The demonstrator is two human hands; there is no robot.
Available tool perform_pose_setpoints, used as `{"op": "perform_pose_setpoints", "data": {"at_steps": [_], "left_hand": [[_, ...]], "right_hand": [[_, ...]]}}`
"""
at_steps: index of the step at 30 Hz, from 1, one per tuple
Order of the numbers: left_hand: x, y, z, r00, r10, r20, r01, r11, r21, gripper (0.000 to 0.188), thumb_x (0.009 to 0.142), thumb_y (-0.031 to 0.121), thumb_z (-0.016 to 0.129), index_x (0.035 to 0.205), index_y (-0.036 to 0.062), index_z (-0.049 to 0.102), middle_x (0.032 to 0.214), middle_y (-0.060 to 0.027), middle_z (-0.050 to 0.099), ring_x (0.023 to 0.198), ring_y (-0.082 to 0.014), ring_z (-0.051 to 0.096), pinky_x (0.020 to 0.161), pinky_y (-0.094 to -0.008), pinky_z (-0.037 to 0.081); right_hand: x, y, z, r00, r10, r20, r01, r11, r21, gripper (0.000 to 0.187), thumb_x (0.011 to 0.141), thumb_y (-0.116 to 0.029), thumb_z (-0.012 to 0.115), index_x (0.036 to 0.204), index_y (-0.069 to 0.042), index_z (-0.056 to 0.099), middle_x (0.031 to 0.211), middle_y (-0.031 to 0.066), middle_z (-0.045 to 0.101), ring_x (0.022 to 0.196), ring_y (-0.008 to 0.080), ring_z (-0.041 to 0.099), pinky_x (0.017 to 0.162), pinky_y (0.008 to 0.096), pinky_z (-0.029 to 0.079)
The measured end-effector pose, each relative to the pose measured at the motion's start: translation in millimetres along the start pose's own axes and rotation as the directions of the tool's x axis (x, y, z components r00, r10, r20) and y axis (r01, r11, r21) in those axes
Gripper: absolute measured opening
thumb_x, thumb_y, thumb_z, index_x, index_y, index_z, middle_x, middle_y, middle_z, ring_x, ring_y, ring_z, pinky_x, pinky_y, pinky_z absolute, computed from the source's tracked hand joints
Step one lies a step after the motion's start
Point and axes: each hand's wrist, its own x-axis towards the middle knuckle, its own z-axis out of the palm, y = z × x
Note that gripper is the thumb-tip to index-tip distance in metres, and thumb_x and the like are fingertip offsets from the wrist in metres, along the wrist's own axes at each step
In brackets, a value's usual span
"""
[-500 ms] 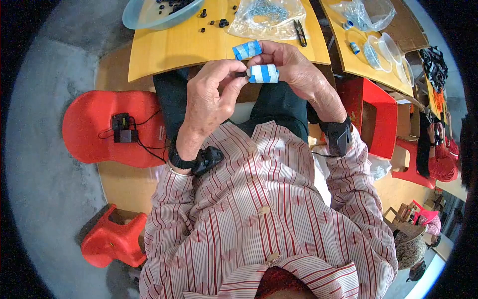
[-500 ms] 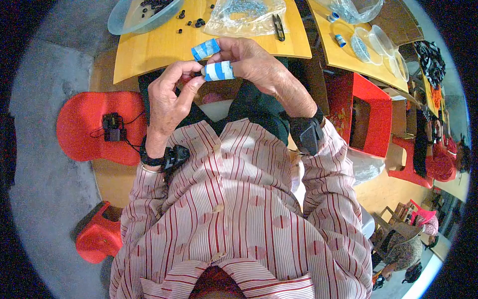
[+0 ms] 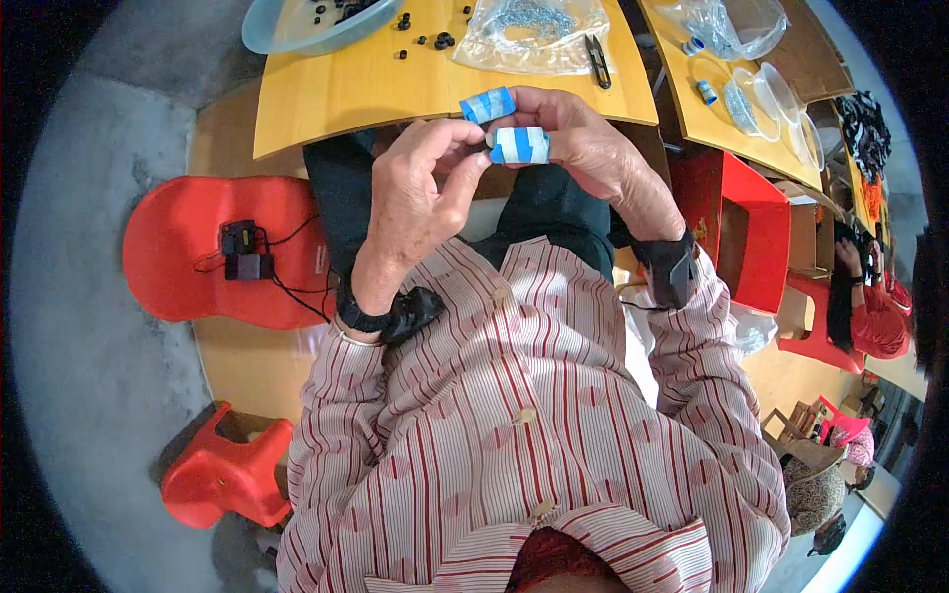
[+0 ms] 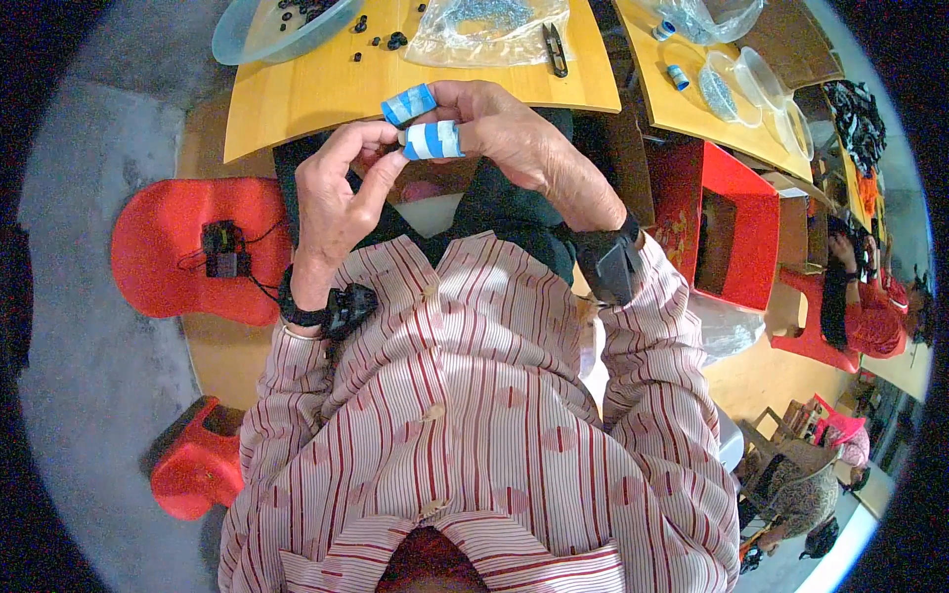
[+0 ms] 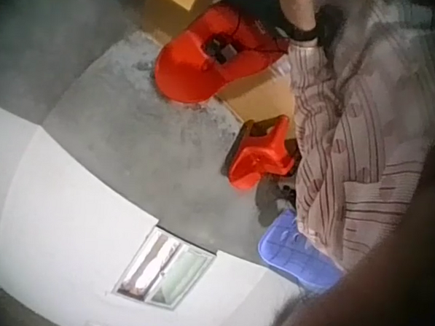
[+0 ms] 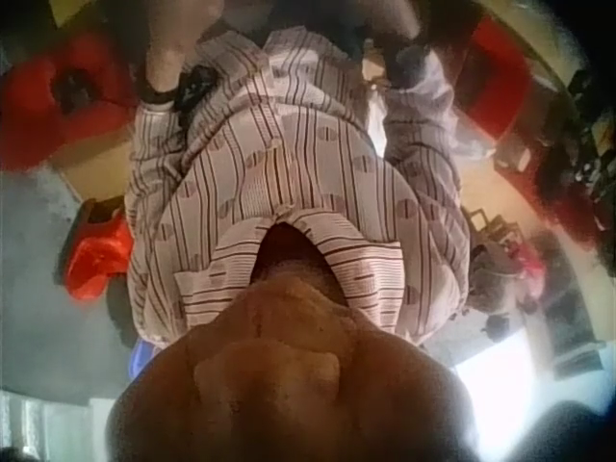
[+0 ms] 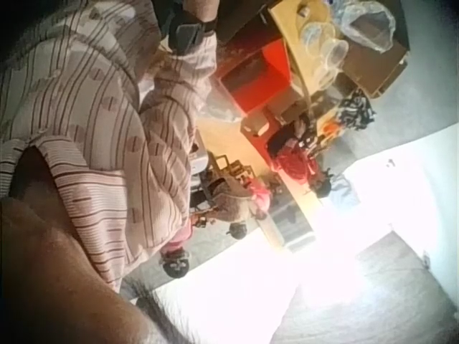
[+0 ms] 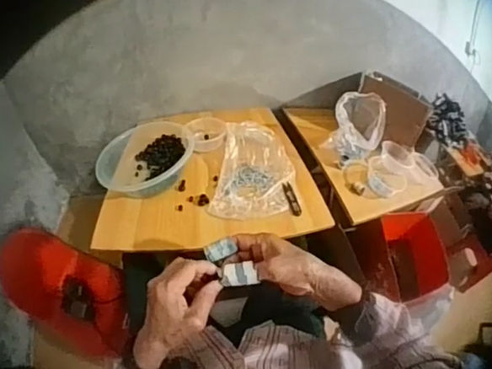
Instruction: The person assembles small components by hand, taking black plastic pieces from the table and springs from a plastic bag, then fitting them into cylindrical parts.
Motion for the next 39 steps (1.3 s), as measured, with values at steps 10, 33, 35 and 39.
{"op": "perform_pose_setpoints", "data": {"at_steps": [10,33,35,39], "left_hand": [[3,-17,-5,0.893,-0.414,0.175,0.424,0.649,-0.631,0.02,0.082,0.009,0.063,0.096,-0.0039,0.06,0.081,-0.0044,0.063,0.073,-0.0088,0.059,0.069,-0.021,0.046],[10,-11,8,0.874,-0.401,0.276,0.457,0.483,-0.747,0.019,0.082,0.009,0.062,0.095,-0.0042,0.062,0.086,-0.0054,0.062,0.077,-0.0084,0.057,0.073,-0.0209,0.044],[11,-10,10,0.875,-0.399,0.275,0.456,0.488,-0.745,0.018,0.082,0.008,0.061,0.095,-0.0043,0.062,0.086,-0.0049,0.062,0.077,-0.0081,0.056,0.072,-0.0208,0.044],[12,-9,14,0.871,-0.409,0.274,0.46,0.482,-0.746,0.018,0.082,0.008,0.062,0.094,-0.0043,0.062,0.085,-0.0031,0.061,0.076,-0.0074,0.054,0.071,-0.0206,0.043]], "right_hand": [[-13,-13,10,0.923,-0.376,-0.079,0.141,0.524,-0.84,0.04,0.074,-0.018,0.071,0.107,-0.004,0.056,0.091,0.0081,0.062,0.087,0.0206,0.06,0.079,0.0317,0.05],[-6,-2,19,0.704,-0.634,0.32,0.134,-0.324,-0.936,0.042,0.064,-0.016,0.058,0.104,-0.002,0.054,0.082,0.0047,0.054,0.078,0.0223,0.052,0.065,0.0341,0.046],[-7,-1,18,0.706,-0.635,0.313,0.133,-0.315,-0.94,0.042,0.064,-0.015,0.058,0.104,-0.002,0.054,0.082,0.0047,0.054,0.078,0.0223,0.052,0.066,0.0342,0.046],[-9,0,16,0.709,-0.637,0.303,0.135,-0.299,-0.945,0.043,0.064,-0.014,0.058,0.105,-0.002,0.055,0.082,0.0049,0.055,0.078,0.0225,0.052,0.066,0.0345,0.047]]}}
